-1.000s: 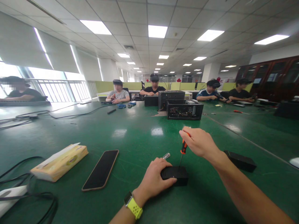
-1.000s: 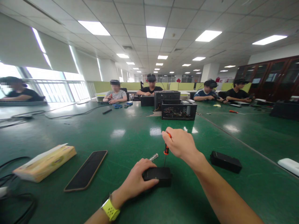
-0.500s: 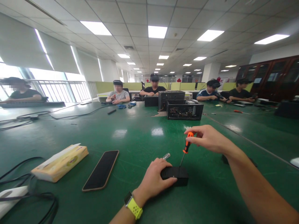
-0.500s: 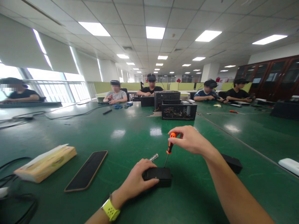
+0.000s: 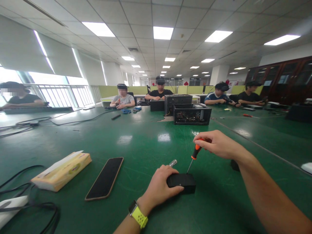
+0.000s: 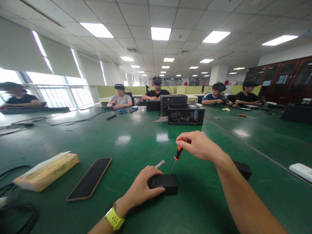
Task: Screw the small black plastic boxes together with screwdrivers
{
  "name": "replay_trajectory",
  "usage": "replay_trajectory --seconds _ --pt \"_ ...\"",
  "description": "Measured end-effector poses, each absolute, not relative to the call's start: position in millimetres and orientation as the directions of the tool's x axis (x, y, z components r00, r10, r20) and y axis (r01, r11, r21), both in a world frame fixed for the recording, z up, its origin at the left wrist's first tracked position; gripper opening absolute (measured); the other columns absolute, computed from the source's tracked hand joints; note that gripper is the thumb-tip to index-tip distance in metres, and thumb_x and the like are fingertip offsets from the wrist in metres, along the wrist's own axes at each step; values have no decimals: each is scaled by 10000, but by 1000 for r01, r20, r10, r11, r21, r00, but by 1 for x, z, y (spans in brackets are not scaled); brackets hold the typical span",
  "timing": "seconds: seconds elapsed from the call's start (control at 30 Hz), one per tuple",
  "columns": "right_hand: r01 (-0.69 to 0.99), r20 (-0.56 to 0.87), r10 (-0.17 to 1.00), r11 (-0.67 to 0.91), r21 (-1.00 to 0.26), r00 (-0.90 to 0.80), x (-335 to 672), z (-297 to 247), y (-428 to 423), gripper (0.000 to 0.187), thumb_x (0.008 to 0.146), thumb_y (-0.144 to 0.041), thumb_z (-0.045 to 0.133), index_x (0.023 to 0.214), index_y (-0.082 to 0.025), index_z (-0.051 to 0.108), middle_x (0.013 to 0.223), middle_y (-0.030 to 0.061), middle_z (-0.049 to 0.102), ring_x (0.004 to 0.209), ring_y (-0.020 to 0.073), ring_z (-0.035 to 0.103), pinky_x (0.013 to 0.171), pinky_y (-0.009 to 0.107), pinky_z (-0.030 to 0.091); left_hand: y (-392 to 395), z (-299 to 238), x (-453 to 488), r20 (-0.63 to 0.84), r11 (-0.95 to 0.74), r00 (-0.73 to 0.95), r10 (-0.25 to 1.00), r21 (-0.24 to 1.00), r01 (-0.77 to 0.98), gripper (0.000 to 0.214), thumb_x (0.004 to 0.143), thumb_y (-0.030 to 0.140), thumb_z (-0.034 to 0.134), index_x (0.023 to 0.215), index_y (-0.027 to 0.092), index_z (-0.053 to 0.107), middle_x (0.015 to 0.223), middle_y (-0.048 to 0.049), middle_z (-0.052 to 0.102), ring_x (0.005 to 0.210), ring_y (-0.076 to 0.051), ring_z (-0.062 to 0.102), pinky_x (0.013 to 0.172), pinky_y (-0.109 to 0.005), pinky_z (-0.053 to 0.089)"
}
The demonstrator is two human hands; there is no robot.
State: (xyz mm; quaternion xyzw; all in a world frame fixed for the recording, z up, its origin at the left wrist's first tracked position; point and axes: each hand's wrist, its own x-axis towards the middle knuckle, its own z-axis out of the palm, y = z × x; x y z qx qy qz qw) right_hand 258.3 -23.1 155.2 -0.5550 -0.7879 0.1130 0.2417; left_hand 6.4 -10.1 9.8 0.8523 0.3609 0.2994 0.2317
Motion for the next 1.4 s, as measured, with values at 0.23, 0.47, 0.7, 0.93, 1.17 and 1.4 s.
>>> replay_trajectory --seconds 0.23,0.47,0.7,0.93,1.17,1.4 --pt "842 223 941 328 -428 -253 268 154 -21 346 854 -344 549 1101 -182 727 743 27 691 618 153 581 577 259 407 -10 9 6 319 -590 518 793 612 526 391 670 305 846 997 197 660 974 -46 645 925 -256 571 823 -362 440" --pt "748 206 930 367 -553 -303 265 151 -23 318 870 -420 572 1036 -194 722 717 2 653 611 130 540 569 248 399 -10 8 6 348 -618 532 772 607 499 334 718 326 821 979 196 659 964 -43 652 922 -251 560 820 -358 431" --pt "758 299 907 415 -503 -298 251 149 -20 297 913 -349 498 1046 -179 702 782 12 688 605 123 523 559 250 370 -8 6 5 357 -633 546 758 605 483 318 736 335 814 969 189 654 949 -46 641 906 -247 554 805 -351 431" --pt "747 287 904 425 -511 -318 250 150 -20 321 911 -328 463 1009 -156 715 639 -7 593 548 120 499 534 250 359 -8 4 5 364 -639 549 753 604 476 322 739 348 810 966 193 643 951 -48 634 899 -244 548 797 -342 429" --pt "726 292 901 433 -534 -322 249 147 -21 333 893 -476 539 861 -178 684 622 -20 567 551 116 471 530 247 347 -11 5 6 376 -634 547 748 648 422 323 750 310 800 988 193 616 980 -48 610 904 -232 551 807 -327 430" --pt "776 285 904 422 -469 -319 255 151 -21 273 886 -370 523 902 -175 713 650 -16 586 570 119 459 539 249 333 -12 4 8 373 -600 510 775 688 409 348 725 323 819 983 203 617 970 -41 599 890 -226 552 793 -315 439"
